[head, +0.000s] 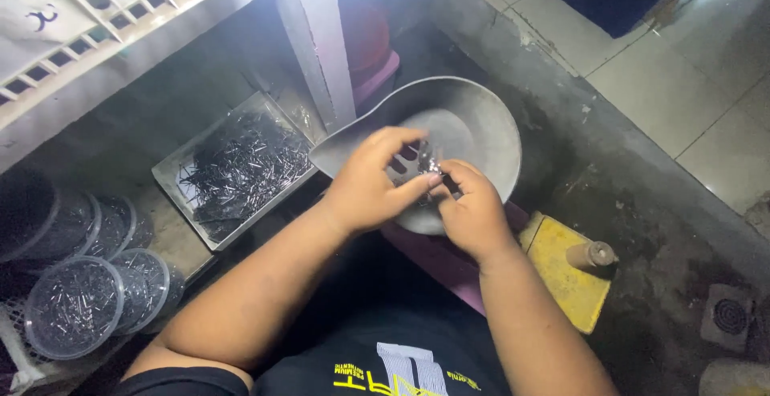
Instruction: The person picks small metal fasteners from a metal bowl and places them into a clear plastic bag. They repeatedly transfer fasteners by hand, then gather and fold the bag to secure the contents.
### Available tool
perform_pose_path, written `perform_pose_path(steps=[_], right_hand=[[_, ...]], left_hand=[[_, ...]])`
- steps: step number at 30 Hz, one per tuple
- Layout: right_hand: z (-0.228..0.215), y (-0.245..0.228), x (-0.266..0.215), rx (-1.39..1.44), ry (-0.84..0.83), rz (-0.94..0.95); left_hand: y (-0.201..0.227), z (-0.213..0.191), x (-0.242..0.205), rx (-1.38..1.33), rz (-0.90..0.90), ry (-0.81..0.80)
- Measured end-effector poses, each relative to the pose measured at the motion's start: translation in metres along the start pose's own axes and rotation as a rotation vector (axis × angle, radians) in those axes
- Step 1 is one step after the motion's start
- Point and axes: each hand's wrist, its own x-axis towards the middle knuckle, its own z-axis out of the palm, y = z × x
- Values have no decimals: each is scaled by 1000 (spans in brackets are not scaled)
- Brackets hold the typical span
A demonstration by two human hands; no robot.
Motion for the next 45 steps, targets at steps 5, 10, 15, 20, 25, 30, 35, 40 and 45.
perform_pose_path(steps=[5, 10, 15, 20, 25, 30, 35, 40, 45], right_hand=[[1, 7, 4, 1, 12, -31], [-13, 9, 0, 32, 219, -308], [-46, -41, 2, -128, 222, -592], [-58, -33, 13, -346, 113, -524], [-62, -38, 19, -494, 32, -489], [-62, -47, 17, -402, 99, -569], [-46, -1, 29, -220, 87, -338], [-20, -14, 41, -611, -414, 28], [9, -2, 46, -785, -573, 93]], left_hand=[[-13, 16, -1, -61, -171, -22], [-16, 21, 1, -64, -312, -7], [-25, 22, 2, 34, -207, -97], [-26, 20, 1, 78, -124, -188], [-21, 18, 1, 54, -120, -247], [-37, 25, 0, 179, -130, -231], [-42, 15, -3, 289, -147, -89], [-36, 2, 5, 225, -224, -61], [-38, -6, 11, 167, -202, -4]])
